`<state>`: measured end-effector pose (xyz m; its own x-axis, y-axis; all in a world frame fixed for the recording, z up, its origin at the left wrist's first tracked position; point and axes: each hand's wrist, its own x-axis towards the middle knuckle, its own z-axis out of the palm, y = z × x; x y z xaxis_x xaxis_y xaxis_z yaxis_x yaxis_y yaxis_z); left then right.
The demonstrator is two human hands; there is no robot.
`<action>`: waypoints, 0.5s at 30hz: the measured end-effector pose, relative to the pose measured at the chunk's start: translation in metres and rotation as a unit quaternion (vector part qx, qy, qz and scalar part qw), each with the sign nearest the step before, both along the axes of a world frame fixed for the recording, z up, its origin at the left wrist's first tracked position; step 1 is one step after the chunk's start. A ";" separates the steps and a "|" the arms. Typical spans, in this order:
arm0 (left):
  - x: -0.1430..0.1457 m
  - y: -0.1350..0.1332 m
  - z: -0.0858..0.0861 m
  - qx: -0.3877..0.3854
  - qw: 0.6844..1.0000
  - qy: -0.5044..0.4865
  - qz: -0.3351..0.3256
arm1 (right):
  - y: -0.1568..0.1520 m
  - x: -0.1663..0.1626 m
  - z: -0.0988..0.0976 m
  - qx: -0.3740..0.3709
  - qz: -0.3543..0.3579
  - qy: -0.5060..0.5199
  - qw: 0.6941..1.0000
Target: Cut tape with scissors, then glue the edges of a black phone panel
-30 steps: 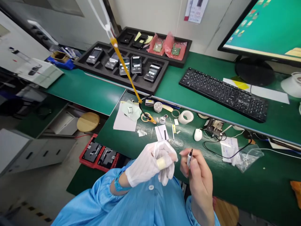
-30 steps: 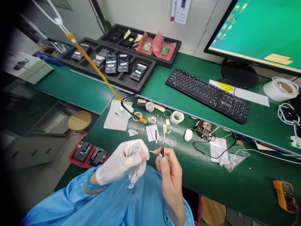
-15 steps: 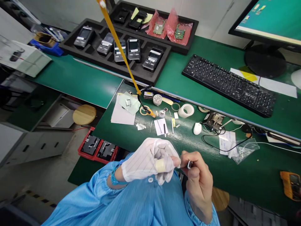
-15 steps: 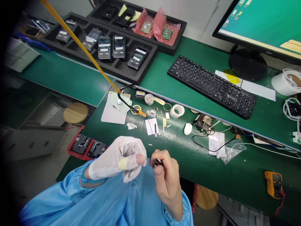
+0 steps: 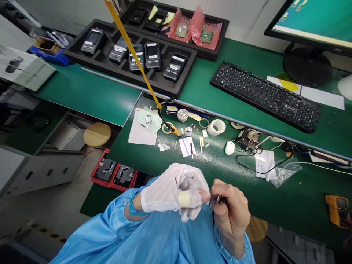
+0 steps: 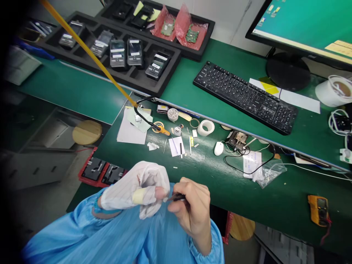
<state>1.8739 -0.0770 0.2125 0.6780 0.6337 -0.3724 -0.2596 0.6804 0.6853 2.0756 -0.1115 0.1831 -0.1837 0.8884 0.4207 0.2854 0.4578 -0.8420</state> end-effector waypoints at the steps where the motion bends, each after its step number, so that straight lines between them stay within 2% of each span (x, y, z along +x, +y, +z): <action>1: 0.000 0.000 0.000 -0.002 1.000 -0.005 -0.002 | 0.000 0.000 0.000 0.001 0.004 0.001 1.000; 15: -0.002 -0.005 -0.008 -0.007 0.999 -0.043 -0.012 | -0.001 0.002 -0.006 0.013 0.001 0.011 1.000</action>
<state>1.8716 -0.0818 0.2046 0.7227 0.6122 -0.3208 -0.3001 0.6960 0.6523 2.0772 -0.1127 0.1775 -0.1760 0.8766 0.4480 0.2670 0.4805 -0.8354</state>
